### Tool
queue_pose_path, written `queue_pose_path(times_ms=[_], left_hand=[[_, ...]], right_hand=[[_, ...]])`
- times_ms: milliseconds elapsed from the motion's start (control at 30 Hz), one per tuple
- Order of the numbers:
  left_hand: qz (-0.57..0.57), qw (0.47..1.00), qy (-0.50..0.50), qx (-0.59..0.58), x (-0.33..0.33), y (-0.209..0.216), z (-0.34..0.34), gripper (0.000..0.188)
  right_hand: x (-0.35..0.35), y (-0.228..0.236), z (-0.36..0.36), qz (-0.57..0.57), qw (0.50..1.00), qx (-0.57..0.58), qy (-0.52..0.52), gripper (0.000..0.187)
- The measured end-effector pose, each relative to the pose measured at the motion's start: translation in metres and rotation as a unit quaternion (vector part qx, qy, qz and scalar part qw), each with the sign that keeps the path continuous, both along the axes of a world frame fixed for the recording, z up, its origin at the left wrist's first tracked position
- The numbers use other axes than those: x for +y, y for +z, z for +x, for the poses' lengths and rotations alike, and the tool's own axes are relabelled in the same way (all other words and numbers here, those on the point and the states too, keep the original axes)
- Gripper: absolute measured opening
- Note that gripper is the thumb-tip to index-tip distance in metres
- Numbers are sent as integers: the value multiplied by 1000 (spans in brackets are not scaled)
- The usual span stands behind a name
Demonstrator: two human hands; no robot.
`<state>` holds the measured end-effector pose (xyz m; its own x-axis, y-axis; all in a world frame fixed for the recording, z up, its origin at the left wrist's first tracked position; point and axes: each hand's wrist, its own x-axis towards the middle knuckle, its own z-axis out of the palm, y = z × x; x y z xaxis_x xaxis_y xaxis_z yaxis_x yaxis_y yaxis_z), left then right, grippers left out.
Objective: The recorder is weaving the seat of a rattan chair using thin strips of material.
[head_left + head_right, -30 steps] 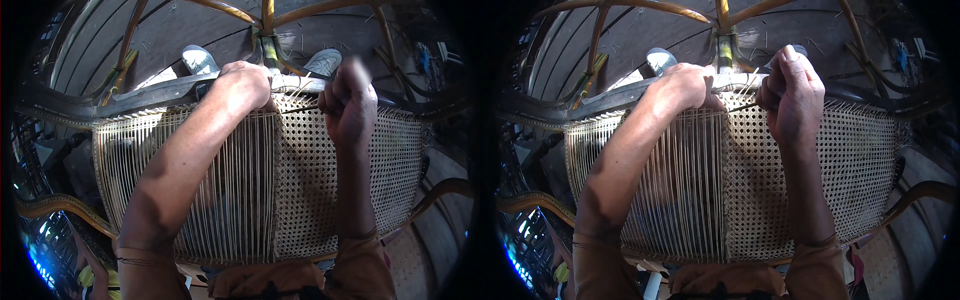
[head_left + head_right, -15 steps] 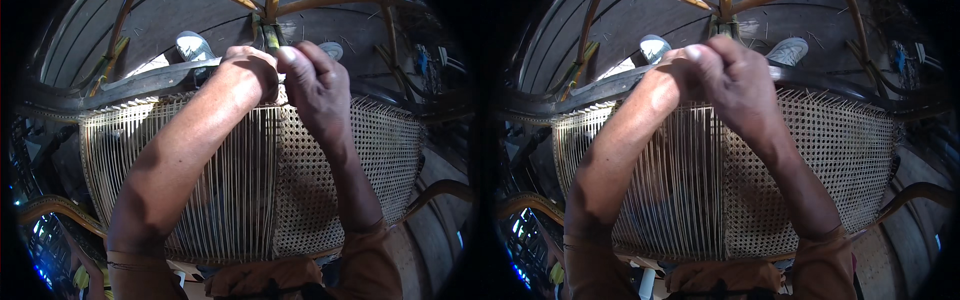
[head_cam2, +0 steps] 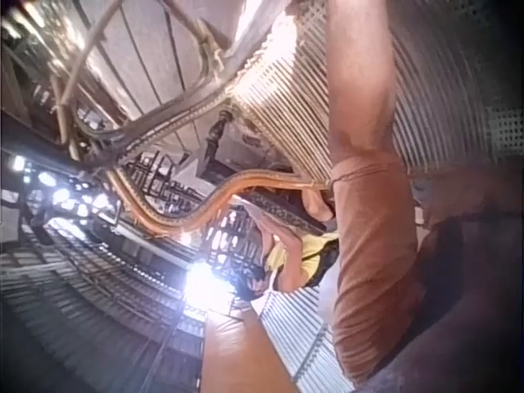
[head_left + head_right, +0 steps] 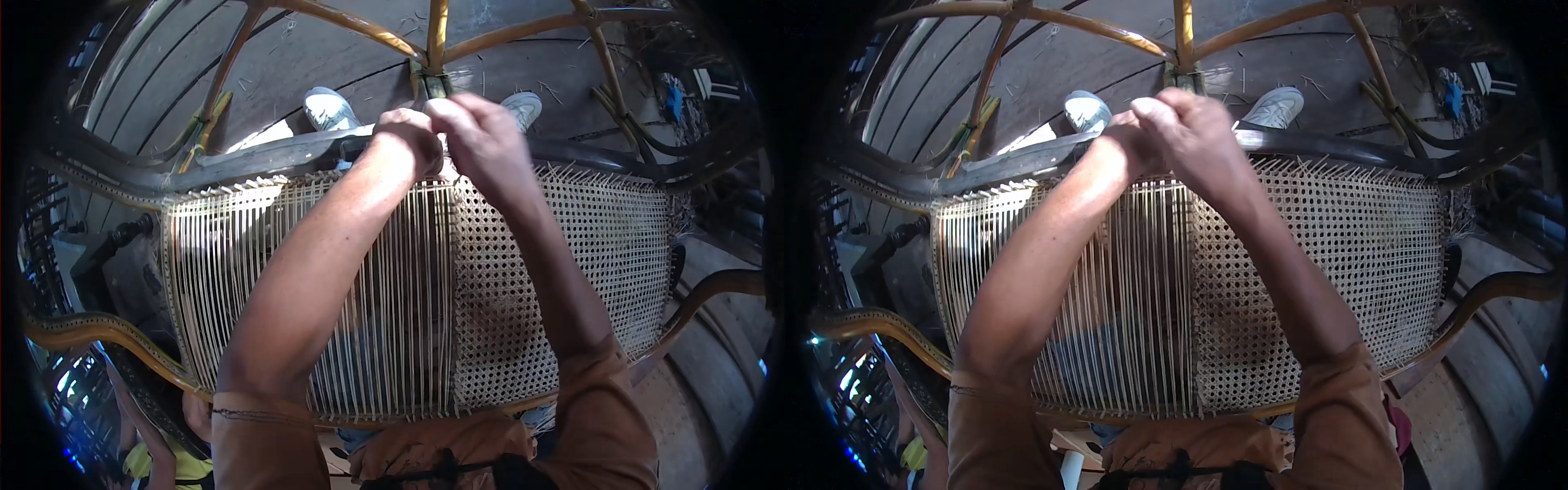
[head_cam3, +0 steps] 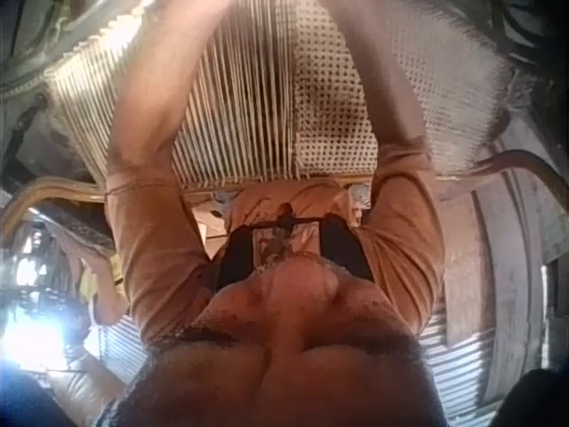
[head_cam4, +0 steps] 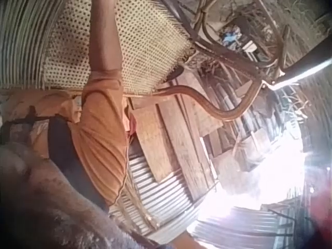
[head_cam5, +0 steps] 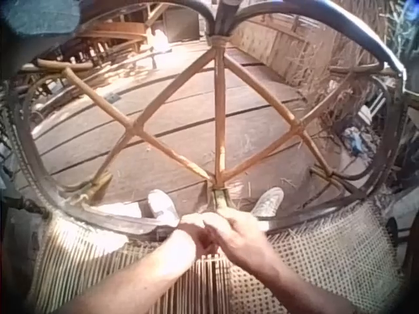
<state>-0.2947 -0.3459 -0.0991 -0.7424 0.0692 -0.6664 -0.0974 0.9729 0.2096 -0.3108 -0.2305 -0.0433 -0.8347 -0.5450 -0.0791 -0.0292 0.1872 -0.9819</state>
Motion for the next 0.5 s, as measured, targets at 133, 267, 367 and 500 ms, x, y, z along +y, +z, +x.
queue_pose_path(times_ms=[133,267,367,500], left_hand=[[85,996,20,-10,-6,5,0,60],[30,996,-29,-82,6,5,-6,75],[41,994,-91,-54,11,-1,-7,78],[-12,996,-80,-23,16,-8,-1,78]], right_hand=[[57,54,-27,-253,965,-5,-76,27],[83,61,-31,-154,986,1,-72,28],[115,62,-18,-4,996,55,-76,26],[201,81,20,187,969,59,-150,27]])
